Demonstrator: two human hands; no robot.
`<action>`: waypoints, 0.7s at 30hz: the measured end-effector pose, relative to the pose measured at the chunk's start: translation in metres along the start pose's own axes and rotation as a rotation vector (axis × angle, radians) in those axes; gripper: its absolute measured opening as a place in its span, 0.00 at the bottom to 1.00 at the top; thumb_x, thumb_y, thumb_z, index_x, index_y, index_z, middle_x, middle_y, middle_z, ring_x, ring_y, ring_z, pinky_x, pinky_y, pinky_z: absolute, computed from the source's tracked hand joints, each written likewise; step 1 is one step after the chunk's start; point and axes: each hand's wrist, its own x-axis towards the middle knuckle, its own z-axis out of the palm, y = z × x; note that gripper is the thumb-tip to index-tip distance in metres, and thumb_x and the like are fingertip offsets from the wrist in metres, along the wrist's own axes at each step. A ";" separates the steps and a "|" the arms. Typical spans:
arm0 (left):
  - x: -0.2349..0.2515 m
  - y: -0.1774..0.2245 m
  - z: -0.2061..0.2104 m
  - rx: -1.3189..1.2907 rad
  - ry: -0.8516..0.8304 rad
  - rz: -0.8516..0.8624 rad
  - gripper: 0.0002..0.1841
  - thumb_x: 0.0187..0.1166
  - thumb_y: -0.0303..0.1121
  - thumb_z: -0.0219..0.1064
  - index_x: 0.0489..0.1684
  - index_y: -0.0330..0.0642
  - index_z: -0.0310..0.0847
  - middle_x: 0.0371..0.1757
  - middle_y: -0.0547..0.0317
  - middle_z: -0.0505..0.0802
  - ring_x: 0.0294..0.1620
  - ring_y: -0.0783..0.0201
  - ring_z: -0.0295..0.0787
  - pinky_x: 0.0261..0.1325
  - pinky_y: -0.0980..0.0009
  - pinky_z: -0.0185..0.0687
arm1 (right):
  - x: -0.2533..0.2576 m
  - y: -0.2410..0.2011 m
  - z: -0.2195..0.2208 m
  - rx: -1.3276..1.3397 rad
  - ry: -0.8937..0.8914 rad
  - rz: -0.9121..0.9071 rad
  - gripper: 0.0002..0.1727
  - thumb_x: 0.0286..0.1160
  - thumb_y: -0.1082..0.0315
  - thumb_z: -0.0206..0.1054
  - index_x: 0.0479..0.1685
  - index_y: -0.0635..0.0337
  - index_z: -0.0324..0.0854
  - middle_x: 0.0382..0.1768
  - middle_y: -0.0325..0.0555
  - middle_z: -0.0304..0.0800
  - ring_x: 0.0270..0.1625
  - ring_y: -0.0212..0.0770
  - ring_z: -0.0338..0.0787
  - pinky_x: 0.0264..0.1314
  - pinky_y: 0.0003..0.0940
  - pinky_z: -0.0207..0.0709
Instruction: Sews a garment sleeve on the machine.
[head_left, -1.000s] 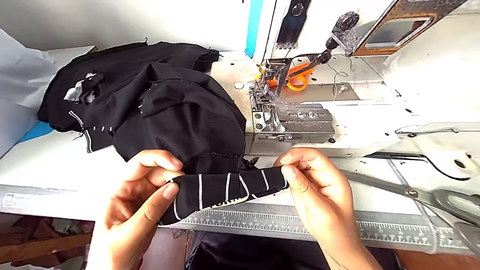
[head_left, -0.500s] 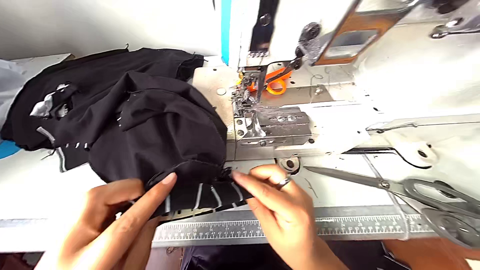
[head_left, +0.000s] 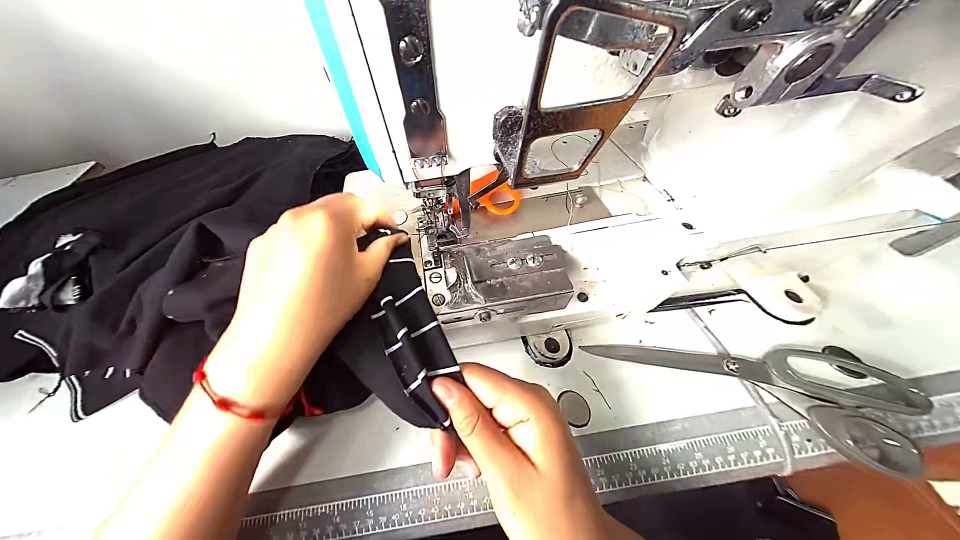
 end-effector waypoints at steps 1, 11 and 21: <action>0.010 -0.002 0.003 -0.043 -0.056 -0.027 0.08 0.79 0.37 0.72 0.35 0.43 0.92 0.32 0.51 0.92 0.32 0.47 0.88 0.31 0.42 0.75 | 0.000 0.001 0.000 -0.008 0.022 -0.028 0.15 0.89 0.71 0.55 0.37 0.69 0.83 0.22 0.33 0.87 0.24 0.16 0.80 0.26 0.11 0.72; 0.027 -0.017 0.000 -0.308 -0.173 0.073 0.14 0.85 0.41 0.64 0.31 0.49 0.91 0.25 0.73 0.88 0.22 0.81 0.76 0.27 0.77 0.68 | -0.001 0.018 -0.010 -0.211 0.027 -0.067 0.14 0.88 0.72 0.56 0.45 0.72 0.87 0.24 0.37 0.89 0.24 0.19 0.82 0.28 0.13 0.76; -0.118 0.001 -0.044 -0.396 -0.214 0.210 0.14 0.86 0.46 0.63 0.34 0.48 0.87 0.39 0.62 0.95 0.50 0.69 0.88 0.58 0.69 0.77 | -0.010 0.020 -0.019 -0.560 -0.242 -0.182 0.21 0.68 0.61 0.73 0.60 0.55 0.88 0.48 0.40 0.94 0.57 0.38 0.90 0.64 0.42 0.78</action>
